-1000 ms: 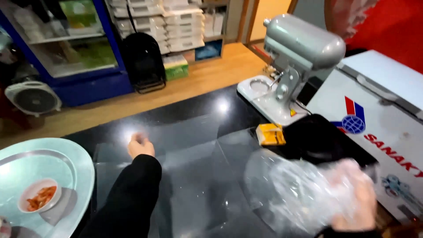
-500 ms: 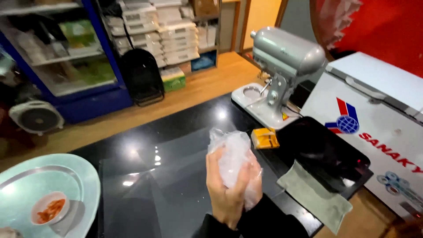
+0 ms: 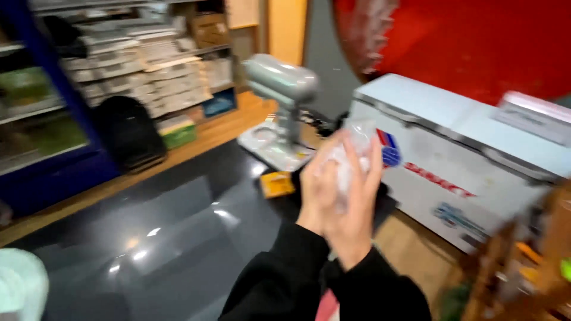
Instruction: Assembling a clear plastic display box from a flat pre-cut sheet on a counter in a pastry shop.
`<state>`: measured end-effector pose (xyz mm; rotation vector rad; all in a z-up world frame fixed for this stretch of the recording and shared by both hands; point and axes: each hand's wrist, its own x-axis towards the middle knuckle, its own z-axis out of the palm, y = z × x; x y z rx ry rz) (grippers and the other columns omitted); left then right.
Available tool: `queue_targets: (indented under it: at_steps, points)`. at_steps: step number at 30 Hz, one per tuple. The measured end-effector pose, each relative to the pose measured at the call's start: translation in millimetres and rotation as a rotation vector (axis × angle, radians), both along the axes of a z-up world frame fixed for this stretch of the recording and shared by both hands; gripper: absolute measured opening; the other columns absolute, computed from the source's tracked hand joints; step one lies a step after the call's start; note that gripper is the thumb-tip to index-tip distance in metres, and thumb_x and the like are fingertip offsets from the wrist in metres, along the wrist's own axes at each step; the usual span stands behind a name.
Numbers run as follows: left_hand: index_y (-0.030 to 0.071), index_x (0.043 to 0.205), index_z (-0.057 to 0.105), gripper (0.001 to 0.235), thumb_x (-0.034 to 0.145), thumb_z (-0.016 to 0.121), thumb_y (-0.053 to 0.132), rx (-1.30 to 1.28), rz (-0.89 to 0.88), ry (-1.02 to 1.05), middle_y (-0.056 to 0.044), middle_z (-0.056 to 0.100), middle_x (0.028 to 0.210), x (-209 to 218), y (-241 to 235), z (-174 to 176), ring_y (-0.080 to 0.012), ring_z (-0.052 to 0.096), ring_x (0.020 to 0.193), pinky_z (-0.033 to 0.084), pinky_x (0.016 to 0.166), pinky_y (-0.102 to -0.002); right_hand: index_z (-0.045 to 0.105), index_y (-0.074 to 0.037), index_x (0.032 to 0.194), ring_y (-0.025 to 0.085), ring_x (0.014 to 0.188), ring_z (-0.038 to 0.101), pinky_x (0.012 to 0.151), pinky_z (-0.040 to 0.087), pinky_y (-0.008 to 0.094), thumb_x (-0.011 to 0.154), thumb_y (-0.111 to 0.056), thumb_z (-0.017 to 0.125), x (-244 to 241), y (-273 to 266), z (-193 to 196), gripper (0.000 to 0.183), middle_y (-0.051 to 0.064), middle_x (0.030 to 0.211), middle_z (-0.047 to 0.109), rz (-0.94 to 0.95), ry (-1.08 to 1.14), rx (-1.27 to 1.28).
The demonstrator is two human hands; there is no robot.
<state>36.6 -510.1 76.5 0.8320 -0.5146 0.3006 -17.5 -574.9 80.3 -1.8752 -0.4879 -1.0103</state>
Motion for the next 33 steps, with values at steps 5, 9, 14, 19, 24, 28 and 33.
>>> queue_targets:
  at_steps: [5, 9, 14, 19, 24, 28, 33]
  points:
    - [0.003, 0.132, 0.085, 0.038, 0.11, 0.063, 0.025, 0.166, -0.139, 0.451, -0.019, 0.082, 0.13, -52.1, -160.4, 0.0, -0.025, 0.073, 0.119, 0.062, 0.109, -0.051, 0.091, -0.015, 0.114, 0.025, 0.122, 0.081, 0.115, 0.059, 0.038, 0.112, -0.006, 0.073, -8.6, -147.9, 37.8, 0.02, 0.005, 0.121, 0.083, -0.235, -0.141, 0.088]
    - [0.01, 0.15, 0.069, 0.051, 0.109, 0.061, 0.038, 0.323, -0.296, 0.401, -0.017, 0.062, 0.153, -104.1, -222.6, 33.4, -0.0258, 0.054, 0.141, 0.045, 0.122, -0.049, 0.087, -0.023, 0.096, 0.004, 0.089, 0.072, 0.095, 0.06, 0.026, 0.118, -0.025, 0.077, -28.3, -244.8, 23.8, 0.024, -0.004, 0.093, 0.086, -0.451, 0.011, 0.384]
    - [0.02, 0.152, 0.073, 0.055, 0.109, 0.064, 0.052, 0.64, -0.186, 0.131, -0.006, 0.068, 0.167, -153.4, -276.6, 38.2, -0.0236, 0.057, 0.162, 0.044, 0.134, -0.042, 0.056, -0.016, 0.17, 0.006, 0.1, 0.061, 0.101, 0.074, 0.035, 0.1, 0.009, 0.054, -77.7, -333.1, 21.2, 0.074, 0.008, 0.14, 0.068, -0.289, -0.064, 0.601]
    - [0.029, 0.126, 0.086, 0.033, 0.095, 0.093, 0.037, 0.567, 0.529, -0.483, -0.009, 0.081, 0.138, -158.0, -343.4, 16.2, -0.0307, 0.079, 0.124, 0.065, 0.107, -0.038, 0.062, -0.014, 0.165, 0.001, 0.104, 0.065, 0.098, 0.063, 0.023, 0.101, 0.0, 0.057, -124.6, -376.4, 35.3, 0.065, 0.003, 0.142, 0.071, -0.302, -0.004, 0.73]
    - [0.018, 0.141, 0.081, 0.068, 0.08, 0.109, 0.035, 0.452, 0.602, -0.634, -0.012, 0.083, 0.128, -176.9, -367.1, 34.9, -0.0281, 0.084, 0.113, 0.068, 0.098, -0.038, 0.076, -0.005, 0.149, 0.007, 0.114, 0.069, 0.098, 0.056, 0.024, 0.102, 0.006, 0.045, -151.6, -410.8, 21.4, 0.057, 0.005, 0.119, 0.073, -0.426, -0.008, 0.724]
    - [0.015, 0.162, 0.063, 0.081, 0.096, 0.088, 0.056, 0.475, 0.154, -0.682, -0.024, 0.06, 0.17, -200.7, -410.0, 23.0, -0.0507, 0.057, 0.167, 0.049, 0.139, -0.061, 0.079, 0.007, 0.103, 0.041, 0.113, 0.082, 0.096, 0.068, 0.043, 0.109, -0.015, 0.076, -151.2, -403.1, 7.8, 0.023, 0.035, 0.114, 0.082, -1.047, -0.679, 0.279]
    - [0.011, 0.143, 0.075, 0.042, 0.104, 0.088, 0.019, 0.48, 0.097, -0.615, -0.028, 0.076, 0.151, -220.9, -446.1, 12.4, -0.0389, 0.074, 0.148, 0.055, 0.141, -0.059, 0.075, 0.005, 0.115, 0.039, 0.126, 0.074, 0.106, 0.059, 0.045, 0.11, -0.02, 0.068, -187.4, -439.4, -15.6, 0.026, 0.032, 0.128, 0.075, -0.981, -0.489, 0.288]
